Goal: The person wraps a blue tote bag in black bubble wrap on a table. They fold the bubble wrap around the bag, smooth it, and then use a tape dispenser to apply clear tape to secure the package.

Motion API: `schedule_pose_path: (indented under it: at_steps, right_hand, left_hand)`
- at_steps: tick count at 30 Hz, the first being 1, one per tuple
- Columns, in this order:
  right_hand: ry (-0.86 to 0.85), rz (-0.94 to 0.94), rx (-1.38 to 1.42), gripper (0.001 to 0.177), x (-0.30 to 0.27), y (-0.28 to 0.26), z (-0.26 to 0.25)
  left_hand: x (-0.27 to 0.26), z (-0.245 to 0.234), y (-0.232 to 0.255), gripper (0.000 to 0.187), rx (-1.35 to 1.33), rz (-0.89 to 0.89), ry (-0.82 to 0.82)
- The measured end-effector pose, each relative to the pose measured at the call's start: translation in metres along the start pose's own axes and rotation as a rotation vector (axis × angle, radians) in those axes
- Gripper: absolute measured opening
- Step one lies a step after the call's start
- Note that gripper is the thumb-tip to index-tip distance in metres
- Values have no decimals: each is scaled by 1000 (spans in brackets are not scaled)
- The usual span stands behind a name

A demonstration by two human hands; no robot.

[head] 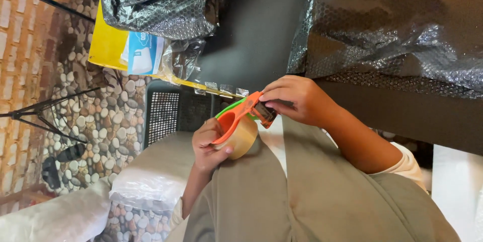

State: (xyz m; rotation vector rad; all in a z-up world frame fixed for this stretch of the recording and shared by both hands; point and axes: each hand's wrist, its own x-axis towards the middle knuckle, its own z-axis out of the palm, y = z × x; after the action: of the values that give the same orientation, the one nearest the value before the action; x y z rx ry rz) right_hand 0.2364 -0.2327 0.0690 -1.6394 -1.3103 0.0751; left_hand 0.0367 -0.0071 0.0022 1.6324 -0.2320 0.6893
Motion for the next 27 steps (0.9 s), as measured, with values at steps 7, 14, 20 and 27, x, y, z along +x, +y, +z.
schedule_pose_path:
  at_steps: [7,14,20,27]
  right_hand:
    - [-120,24,2,13,-6,8,-17]
    - [-384,335,285,13,-10,-7,-32]
    - [-223,723,531,18,-14,14,4]
    - [-267,729,398,12,18,-36,-31]
  left_hand:
    - [15,14,11,55,173,11,-9]
    - [8,18,4,52,231,-16,-4]
    - [2,3,5,52,211,-49,-34]
    - [11,-8,19,53,145,-79,-123]
